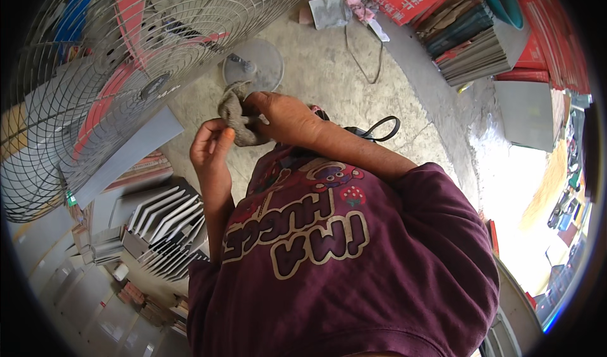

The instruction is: The person cleans a stack of tiles and individual smaller tiles with a cloth by hand.

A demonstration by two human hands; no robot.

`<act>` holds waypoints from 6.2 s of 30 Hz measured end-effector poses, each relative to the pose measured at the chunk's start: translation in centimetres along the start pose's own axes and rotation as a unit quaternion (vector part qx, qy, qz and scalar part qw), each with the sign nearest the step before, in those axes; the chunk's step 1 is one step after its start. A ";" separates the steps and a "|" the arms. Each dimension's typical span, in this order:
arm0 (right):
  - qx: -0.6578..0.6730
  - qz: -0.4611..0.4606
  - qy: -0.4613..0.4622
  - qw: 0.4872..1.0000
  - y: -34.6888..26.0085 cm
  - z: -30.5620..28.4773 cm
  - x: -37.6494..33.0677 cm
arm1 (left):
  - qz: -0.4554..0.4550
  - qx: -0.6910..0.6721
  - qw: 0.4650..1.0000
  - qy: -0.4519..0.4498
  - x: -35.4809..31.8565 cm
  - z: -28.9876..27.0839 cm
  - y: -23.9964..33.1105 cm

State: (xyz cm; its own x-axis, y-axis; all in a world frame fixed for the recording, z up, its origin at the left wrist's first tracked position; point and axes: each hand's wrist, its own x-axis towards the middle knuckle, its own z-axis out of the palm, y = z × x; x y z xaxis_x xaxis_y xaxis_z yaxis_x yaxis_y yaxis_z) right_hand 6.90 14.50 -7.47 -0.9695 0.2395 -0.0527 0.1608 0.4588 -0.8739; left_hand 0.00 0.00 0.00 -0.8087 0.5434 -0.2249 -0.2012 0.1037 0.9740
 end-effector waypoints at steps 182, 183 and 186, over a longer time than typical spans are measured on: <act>0.440 -0.153 0.314 0.827 -8.4 -8.4 8.6 | 0.211 -0.105 0.969 0.074 8.1 2.0 2.8; 0.440 -0.161 0.322 0.823 -8.7 -8.8 8.4 | 0.216 -0.105 0.968 0.069 8.1 2.5 3.3; 0.442 -0.188 0.346 0.806 -9.7 -10.2 7.8 | 0.226 -0.107 0.967 0.055 8.3 3.5 4.5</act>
State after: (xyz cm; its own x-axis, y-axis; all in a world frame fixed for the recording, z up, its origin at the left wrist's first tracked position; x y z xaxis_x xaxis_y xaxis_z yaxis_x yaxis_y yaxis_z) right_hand -0.35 20.66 5.52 -0.5344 0.7856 0.3117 -0.6119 -0.1052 -0.7839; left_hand -5.65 7.92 2.60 -0.8927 0.3989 0.2097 0.0862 -0.3054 0.9483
